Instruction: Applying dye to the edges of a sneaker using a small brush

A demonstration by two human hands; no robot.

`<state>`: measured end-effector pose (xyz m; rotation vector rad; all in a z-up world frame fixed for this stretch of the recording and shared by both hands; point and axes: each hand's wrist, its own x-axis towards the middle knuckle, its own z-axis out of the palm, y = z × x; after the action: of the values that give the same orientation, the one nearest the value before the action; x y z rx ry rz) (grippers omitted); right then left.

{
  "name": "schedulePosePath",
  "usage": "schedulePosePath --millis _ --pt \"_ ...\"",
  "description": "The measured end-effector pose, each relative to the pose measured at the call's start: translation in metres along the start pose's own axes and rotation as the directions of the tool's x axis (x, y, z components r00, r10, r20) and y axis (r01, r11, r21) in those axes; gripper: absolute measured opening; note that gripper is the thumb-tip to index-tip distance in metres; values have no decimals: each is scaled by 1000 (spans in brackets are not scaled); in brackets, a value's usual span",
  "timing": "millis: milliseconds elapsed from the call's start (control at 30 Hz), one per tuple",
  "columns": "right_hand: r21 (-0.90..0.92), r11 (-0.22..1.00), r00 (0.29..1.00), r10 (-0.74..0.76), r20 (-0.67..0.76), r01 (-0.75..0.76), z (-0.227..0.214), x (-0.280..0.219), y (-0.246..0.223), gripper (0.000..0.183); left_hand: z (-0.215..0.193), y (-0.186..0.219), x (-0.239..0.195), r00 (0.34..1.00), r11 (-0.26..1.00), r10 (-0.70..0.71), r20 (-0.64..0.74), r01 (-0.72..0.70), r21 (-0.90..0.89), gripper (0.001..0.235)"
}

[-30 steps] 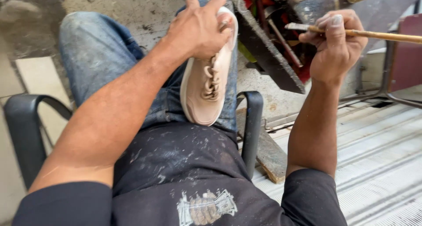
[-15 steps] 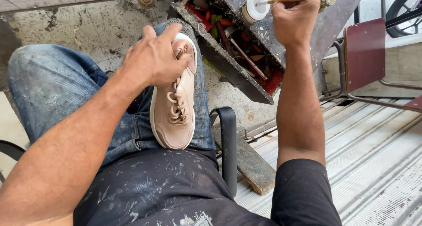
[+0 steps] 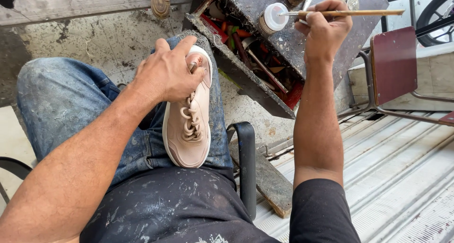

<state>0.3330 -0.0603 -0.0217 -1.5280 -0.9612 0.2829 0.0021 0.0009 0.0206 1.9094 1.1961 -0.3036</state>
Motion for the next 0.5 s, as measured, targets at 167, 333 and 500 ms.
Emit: schedulePosePath --millis 167,333,500 --pt "354 898 943 315 -102 -262 3 -8 7 21 1 0 -1 1000 1000 4 1 -4 -1 70" --pt "474 845 948 313 -65 -247 1 -10 46 14 2 -3 1 999 1000 29 -15 -29 -8 71" --pt "606 758 939 339 -52 -240 13 -52 4 21 8 -13 5 995 997 70 -66 -73 -33 67"
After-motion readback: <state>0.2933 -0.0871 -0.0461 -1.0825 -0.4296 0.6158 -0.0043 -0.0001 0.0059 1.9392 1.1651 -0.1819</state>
